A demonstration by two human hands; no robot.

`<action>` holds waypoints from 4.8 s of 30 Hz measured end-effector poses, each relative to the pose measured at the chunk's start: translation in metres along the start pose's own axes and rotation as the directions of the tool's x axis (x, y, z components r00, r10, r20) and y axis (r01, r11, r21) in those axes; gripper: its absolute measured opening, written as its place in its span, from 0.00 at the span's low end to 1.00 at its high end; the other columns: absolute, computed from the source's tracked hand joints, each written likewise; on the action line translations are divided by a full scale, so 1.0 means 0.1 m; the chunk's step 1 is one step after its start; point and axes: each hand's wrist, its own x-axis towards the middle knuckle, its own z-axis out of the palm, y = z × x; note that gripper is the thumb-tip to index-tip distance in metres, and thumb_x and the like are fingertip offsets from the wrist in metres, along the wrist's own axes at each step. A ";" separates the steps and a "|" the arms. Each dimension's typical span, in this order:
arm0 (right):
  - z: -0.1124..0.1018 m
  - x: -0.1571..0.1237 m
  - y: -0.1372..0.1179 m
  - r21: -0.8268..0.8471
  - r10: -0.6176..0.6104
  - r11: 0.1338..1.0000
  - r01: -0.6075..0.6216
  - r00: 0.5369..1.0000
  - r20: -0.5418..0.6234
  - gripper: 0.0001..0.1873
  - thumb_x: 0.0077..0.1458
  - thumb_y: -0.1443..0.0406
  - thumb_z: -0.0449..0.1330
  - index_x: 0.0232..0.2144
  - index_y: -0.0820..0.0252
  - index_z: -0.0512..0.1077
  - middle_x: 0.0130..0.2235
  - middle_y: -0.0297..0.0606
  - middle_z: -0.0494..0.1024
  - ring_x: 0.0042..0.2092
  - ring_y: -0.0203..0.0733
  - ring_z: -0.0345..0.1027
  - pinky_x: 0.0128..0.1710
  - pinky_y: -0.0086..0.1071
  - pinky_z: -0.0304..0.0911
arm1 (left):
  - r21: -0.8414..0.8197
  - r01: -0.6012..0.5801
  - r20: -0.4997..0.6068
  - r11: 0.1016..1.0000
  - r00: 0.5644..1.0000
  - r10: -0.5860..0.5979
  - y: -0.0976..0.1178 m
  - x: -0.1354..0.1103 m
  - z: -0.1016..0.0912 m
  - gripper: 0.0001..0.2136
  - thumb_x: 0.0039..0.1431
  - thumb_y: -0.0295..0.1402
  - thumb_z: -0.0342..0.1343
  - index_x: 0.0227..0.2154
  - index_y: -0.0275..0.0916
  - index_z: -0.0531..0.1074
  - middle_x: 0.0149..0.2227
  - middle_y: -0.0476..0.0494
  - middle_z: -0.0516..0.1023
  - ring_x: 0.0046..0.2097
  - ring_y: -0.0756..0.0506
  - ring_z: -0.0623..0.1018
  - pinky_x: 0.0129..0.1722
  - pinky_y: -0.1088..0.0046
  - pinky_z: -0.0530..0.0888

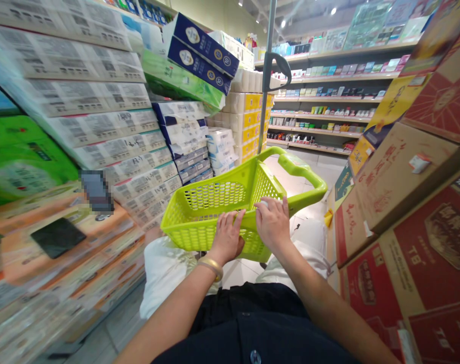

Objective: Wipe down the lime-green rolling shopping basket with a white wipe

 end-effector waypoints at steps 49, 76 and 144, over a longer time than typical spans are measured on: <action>-0.16 0.15 0.51 -0.077 0.060 0.994 -0.073 0.986 -0.156 0.12 0.64 0.65 0.53 0.41 0.53 0.78 0.48 0.39 0.79 0.50 0.46 0.69 0.67 0.56 0.30 | -0.370 0.161 -0.117 0.915 0.969 -0.218 0.26 0.44 -0.04 0.14 0.68 0.33 0.41 0.40 0.42 0.73 0.38 0.45 0.77 0.43 0.45 0.76 0.46 0.66 0.70; 0.00 0.02 0.17 -0.031 -0.028 0.999 0.028 1.000 -0.014 0.12 0.63 0.66 0.54 0.40 0.52 0.78 0.48 0.39 0.79 0.52 0.45 0.68 0.67 0.51 0.28 | -0.157 0.081 -0.017 0.984 0.996 -0.084 0.21 0.33 0.00 0.17 0.63 0.37 0.51 0.54 0.43 0.66 0.47 0.42 0.74 0.49 0.40 0.71 0.51 0.59 0.66; -0.24 0.23 0.61 -0.112 0.046 0.992 -0.061 0.991 -0.128 0.13 0.62 0.66 0.53 0.36 0.55 0.79 0.43 0.40 0.79 0.45 0.46 0.68 0.64 0.48 0.40 | -0.219 0.050 -0.022 0.974 0.998 -0.056 0.16 0.31 0.00 0.21 0.56 0.30 0.52 0.54 0.42 0.66 0.47 0.42 0.73 0.50 0.40 0.71 0.54 0.57 0.66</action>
